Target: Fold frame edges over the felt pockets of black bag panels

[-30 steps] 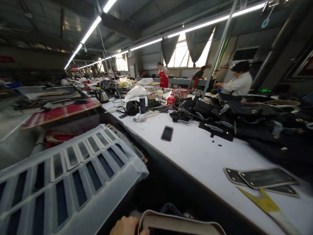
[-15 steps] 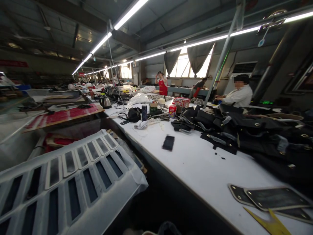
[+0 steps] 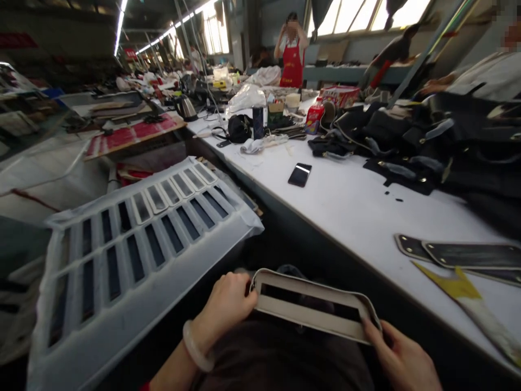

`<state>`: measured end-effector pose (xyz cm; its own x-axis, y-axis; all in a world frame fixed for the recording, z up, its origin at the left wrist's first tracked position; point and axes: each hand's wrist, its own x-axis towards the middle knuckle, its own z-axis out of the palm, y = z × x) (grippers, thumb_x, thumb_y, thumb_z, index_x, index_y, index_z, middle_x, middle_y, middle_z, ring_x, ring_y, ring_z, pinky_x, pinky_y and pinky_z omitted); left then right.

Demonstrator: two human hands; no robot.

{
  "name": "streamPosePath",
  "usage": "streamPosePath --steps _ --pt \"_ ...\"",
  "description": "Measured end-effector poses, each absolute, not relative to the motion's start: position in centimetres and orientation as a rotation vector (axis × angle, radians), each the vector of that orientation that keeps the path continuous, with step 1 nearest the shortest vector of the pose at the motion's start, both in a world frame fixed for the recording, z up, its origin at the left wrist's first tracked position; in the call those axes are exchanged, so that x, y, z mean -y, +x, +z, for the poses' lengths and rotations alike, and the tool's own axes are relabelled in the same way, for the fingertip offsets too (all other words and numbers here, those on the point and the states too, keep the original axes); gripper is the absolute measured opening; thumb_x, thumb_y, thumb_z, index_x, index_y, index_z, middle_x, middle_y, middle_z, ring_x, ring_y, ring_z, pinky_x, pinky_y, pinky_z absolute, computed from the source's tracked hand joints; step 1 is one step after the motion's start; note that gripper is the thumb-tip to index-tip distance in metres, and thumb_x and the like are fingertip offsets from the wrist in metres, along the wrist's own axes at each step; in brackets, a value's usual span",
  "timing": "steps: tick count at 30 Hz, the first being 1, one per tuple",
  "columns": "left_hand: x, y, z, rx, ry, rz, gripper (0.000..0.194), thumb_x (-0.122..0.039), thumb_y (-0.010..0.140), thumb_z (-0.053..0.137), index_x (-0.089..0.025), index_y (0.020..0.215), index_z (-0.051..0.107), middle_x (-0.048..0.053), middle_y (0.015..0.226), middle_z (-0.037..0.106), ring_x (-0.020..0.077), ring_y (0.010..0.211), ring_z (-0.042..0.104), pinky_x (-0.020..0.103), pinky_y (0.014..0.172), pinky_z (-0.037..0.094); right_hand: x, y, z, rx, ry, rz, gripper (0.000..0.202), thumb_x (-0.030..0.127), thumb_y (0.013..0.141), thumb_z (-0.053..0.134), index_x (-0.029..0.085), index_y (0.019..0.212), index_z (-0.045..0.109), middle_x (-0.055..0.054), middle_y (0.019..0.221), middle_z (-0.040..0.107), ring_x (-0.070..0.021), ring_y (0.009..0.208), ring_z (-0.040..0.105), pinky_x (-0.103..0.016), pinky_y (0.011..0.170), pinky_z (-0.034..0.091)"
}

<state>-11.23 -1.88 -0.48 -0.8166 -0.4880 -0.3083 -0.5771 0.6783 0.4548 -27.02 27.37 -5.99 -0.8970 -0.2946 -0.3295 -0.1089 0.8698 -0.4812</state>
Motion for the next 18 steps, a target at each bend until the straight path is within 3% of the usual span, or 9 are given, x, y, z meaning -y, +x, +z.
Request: streamPosePath --steps 5,9,14,18 --pt "1.8 -11.4 -0.1 -2.692 -0.854 0.817 0.025 -0.036 0.08 0.051 -0.018 0.07 0.065 0.007 0.07 0.07 0.0192 0.062 0.063 0.028 0.057 0.035 -27.2 -27.2 -5.9 -2.616 -0.24 -0.648 0.059 0.076 0.071 0.034 0.022 0.066 0.058 0.001 0.046 0.042 -0.0172 0.049 0.043 -0.029 0.052 0.032" --pt "1.4 -12.4 -0.1 -2.71 -0.923 0.577 0.034 -0.048 0.08 0.052 -0.019 0.07 0.066 0.01 0.073 0.072 0.027 0.072 0.068 0.032 0.059 0.038 -27.1 -27.4 -6.3 -2.606 -0.219 -0.666 0.059 0.077 0.069 0.035 0.022 0.064 0.057 0.002 0.044 0.038 -0.0163 0.048 0.041 -0.029 0.053 0.033" --pt "1.0 -12.7 -1.0 -2.707 -0.967 0.425 0.031 -0.022 0.083 0.037 -0.018 0.074 0.067 0.013 0.078 0.074 0.0305 0.078 0.071 0.035 0.063 0.043 -27.5 -27.4 -7.0 -2.644 -0.229 -0.785 0.056 0.074 0.072 0.035 0.023 0.062 0.054 0.001 0.047 0.044 -0.0159 0.047 0.044 -0.028 0.052 0.035" --pt "1.0 -11.8 -3.2 -2.63 -0.936 0.546 0.035 -0.02 0.085 0.034 -0.022 0.077 0.068 0.008 0.077 0.075 0.0273 0.078 0.072 0.035 0.068 0.05 -28.1 -27.1 -9.0 -2.614 -0.39 -0.912 0.05 0.061 0.083 0.029 0.022 0.063 0.053 -0.006 0.06 0.062 -0.0192 0.058 0.058 -0.028 0.056 0.038"
